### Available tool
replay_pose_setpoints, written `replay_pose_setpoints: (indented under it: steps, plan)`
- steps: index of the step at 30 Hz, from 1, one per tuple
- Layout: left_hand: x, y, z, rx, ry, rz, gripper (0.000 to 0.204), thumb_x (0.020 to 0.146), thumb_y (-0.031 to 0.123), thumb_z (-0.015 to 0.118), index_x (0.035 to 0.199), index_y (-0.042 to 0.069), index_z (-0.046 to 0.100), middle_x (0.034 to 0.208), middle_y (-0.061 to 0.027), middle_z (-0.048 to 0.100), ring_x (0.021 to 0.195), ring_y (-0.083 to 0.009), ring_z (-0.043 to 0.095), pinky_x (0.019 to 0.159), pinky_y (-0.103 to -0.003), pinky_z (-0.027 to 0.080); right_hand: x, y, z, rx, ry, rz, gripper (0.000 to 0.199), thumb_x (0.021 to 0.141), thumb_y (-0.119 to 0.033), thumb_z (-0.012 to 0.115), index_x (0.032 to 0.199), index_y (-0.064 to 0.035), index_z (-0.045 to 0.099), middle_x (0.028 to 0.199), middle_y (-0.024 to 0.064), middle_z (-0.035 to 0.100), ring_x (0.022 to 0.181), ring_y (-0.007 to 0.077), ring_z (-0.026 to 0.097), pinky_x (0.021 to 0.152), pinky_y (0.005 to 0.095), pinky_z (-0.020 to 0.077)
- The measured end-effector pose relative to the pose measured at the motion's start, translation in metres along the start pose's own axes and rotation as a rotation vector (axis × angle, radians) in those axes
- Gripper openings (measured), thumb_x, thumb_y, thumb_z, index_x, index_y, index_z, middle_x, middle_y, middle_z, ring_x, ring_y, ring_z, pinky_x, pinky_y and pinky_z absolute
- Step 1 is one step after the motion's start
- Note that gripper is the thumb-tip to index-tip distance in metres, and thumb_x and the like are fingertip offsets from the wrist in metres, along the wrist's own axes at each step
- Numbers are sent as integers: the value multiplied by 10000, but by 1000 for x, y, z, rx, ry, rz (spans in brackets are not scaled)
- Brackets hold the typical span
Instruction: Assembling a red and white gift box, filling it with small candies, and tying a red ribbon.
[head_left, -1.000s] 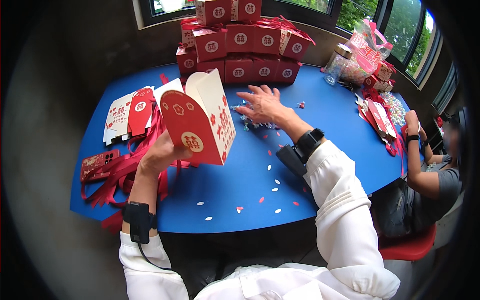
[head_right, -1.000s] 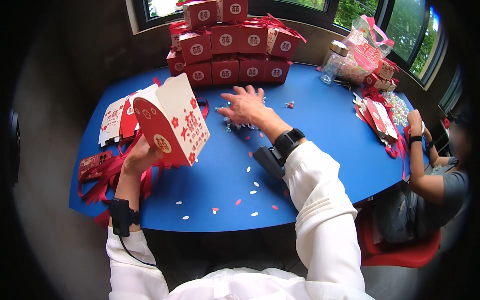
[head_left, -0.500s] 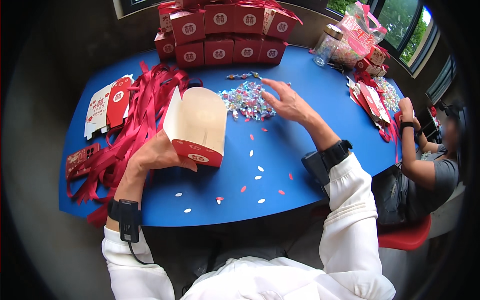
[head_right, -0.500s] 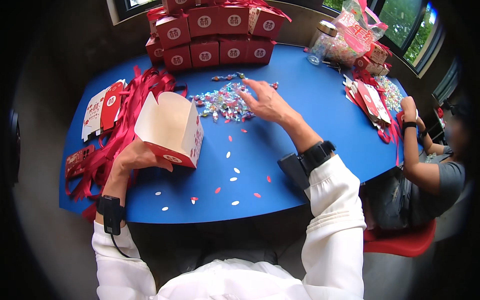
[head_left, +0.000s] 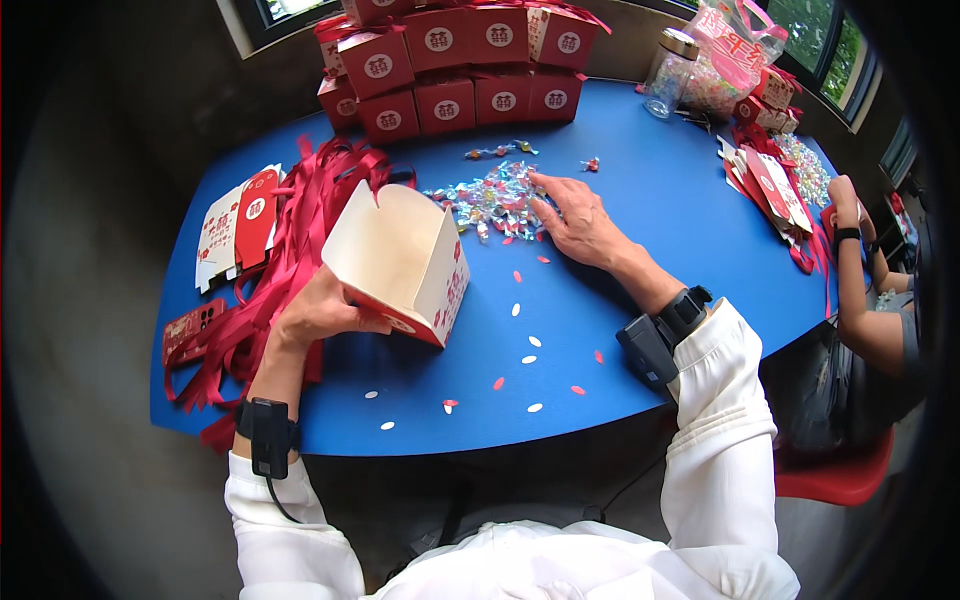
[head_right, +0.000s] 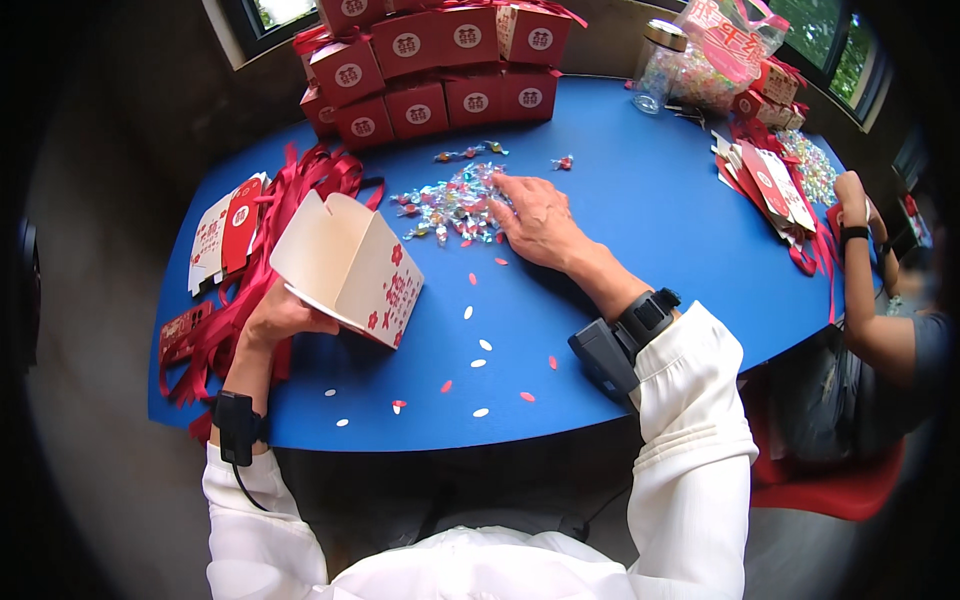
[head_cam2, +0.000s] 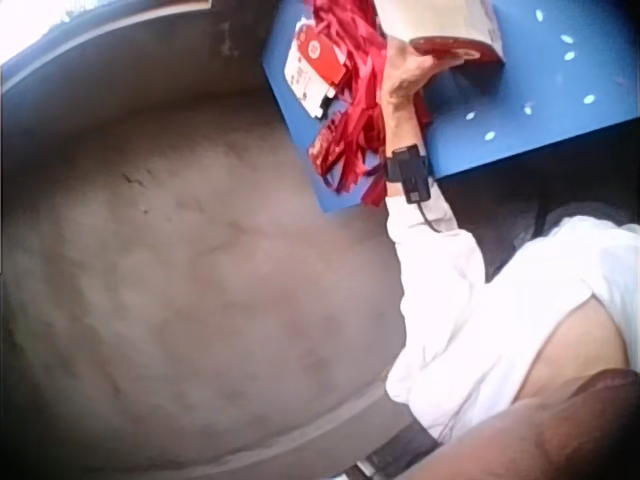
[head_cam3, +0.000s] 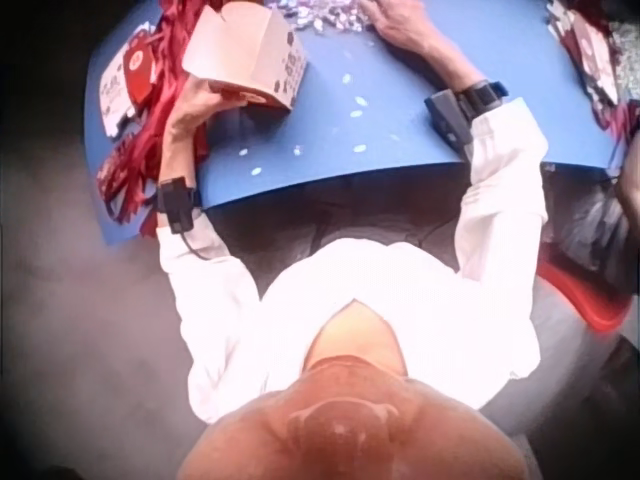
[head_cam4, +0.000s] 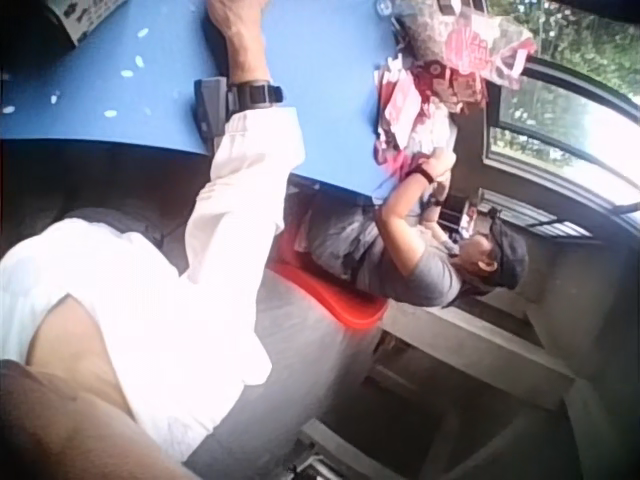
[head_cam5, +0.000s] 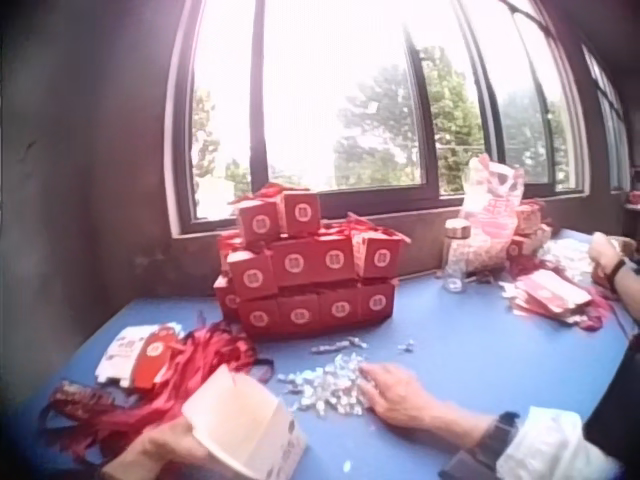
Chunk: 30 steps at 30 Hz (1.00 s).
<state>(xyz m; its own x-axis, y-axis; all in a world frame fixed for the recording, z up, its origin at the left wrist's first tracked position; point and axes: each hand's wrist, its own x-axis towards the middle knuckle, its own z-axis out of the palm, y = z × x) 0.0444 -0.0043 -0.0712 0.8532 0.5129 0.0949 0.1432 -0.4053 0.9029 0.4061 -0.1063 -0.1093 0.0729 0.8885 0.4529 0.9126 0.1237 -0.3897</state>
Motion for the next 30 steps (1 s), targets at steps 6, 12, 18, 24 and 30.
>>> replay_pose_setpoints:
  steps: [6,12,18,24,30]
  plan:
    - [4,20,8,-50,125,-215,876,524,51,955,1307,40,562,1230,-105,663,1139,-233,621,1019,-397,496,1,12,1,69,14,32,387,1018,-271,489,1343,-67,544,1178,207,633,1178,365,555,1024,496,398]
    - [2,16,5,97,105,-60,697,693,102,910,1295,48,564,1228,-91,663,1108,-178,633,948,-347,548,3,9,-2,70,42,45,343,1000,-258,529,1292,-81,567,1219,199,610,1151,358,564,980,485,433]
    - [6,-1,-1,-379,-29,-153,800,705,86,898,1391,4,497,1334,-95,599,1207,-175,576,1045,-342,478,7,-40,-35,355,120,-195,527,921,-203,670,1409,-111,496,1390,159,466,1238,336,512,1011,454,478]
    - [8,-6,-1,-245,-48,80,1288,568,206,984,1572,44,193,1558,-133,352,1455,-214,301,1203,-419,253,-5,-81,-40,615,-145,-426,738,888,-177,701,1534,-130,348,1460,134,422,1111,233,560,948,409,496]
    - [6,-3,20,-195,32,-87,1249,532,199,999,1548,107,278,1489,-105,450,1370,-222,429,1136,-454,379,-11,-75,-37,599,-256,-297,715,879,-241,739,1499,-138,397,1446,138,459,1089,266,599,875,396,550]
